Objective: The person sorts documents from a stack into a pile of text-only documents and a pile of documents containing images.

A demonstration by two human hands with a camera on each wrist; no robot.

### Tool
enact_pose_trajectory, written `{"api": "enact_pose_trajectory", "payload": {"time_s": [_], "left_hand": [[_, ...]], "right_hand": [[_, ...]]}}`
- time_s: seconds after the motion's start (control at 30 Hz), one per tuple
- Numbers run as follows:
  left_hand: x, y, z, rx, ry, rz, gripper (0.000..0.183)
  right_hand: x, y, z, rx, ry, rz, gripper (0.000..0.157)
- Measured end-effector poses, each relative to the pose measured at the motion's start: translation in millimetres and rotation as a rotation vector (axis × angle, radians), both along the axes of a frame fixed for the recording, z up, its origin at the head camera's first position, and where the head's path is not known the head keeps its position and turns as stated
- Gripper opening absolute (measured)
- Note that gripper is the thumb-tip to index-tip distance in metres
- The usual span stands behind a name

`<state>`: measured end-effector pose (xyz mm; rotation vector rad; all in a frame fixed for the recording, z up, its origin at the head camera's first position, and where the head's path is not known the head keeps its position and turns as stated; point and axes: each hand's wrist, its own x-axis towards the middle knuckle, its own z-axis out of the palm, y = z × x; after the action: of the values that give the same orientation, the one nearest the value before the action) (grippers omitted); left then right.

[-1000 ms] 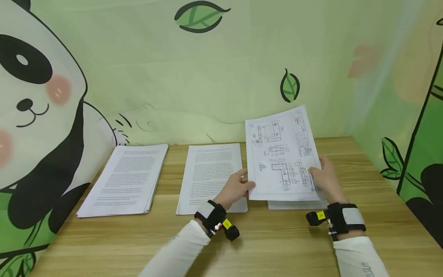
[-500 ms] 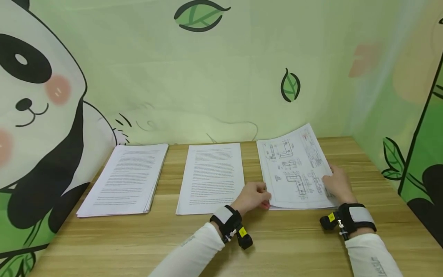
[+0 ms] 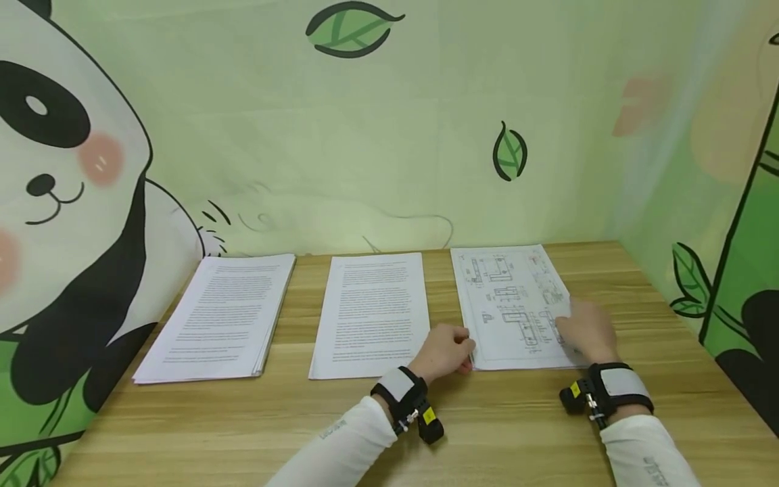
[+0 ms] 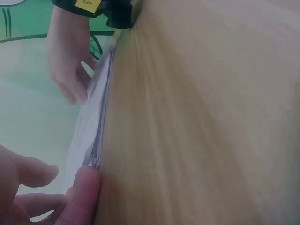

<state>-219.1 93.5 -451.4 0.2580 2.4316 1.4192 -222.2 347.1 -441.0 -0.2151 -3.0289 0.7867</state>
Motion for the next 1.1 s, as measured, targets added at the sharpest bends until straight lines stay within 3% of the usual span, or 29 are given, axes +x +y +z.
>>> {"api": "enact_pose_trajectory", "payload": {"time_s": [0.13,0.27,0.47,0.6,0.77,0.97,1.1], "left_hand": [[-1.0,-0.8,-2.4,0.064,-0.041,0.027,0.02],[-1.4,-8.6,-3.1,0.122,-0.091,0.053,0.021],[0.0,-30.2,6.5,0.158,-0.115,0.054,0.033],[-2.6,-50.8,15.1,0.194,-0.048,0.031,0.036],[-7.5,-83.9,27.1,0.136,0.098,0.033,0.034],[-16.8,-132.9,43.1,0.11,0.183,0.106,0.032],[-16.0,-165.8,49.4,0.125,0.219,0.171,0.031]], "right_hand": [[1.6,-5.6,4.8,0.057,-0.049,0.037,0.066],[1.7,-12.4,8.0,0.045,-0.093,0.044,0.068],[4.5,-32.9,20.2,0.024,-0.067,0.078,0.071],[5.0,-55.1,28.1,0.004,0.019,0.081,0.066],[5.4,-78.9,30.8,-0.048,0.143,0.092,0.055],[7.4,-107.3,35.7,-0.099,0.269,0.128,0.044],[9.8,-131.4,36.1,-0.12,0.312,0.147,0.039]]}}
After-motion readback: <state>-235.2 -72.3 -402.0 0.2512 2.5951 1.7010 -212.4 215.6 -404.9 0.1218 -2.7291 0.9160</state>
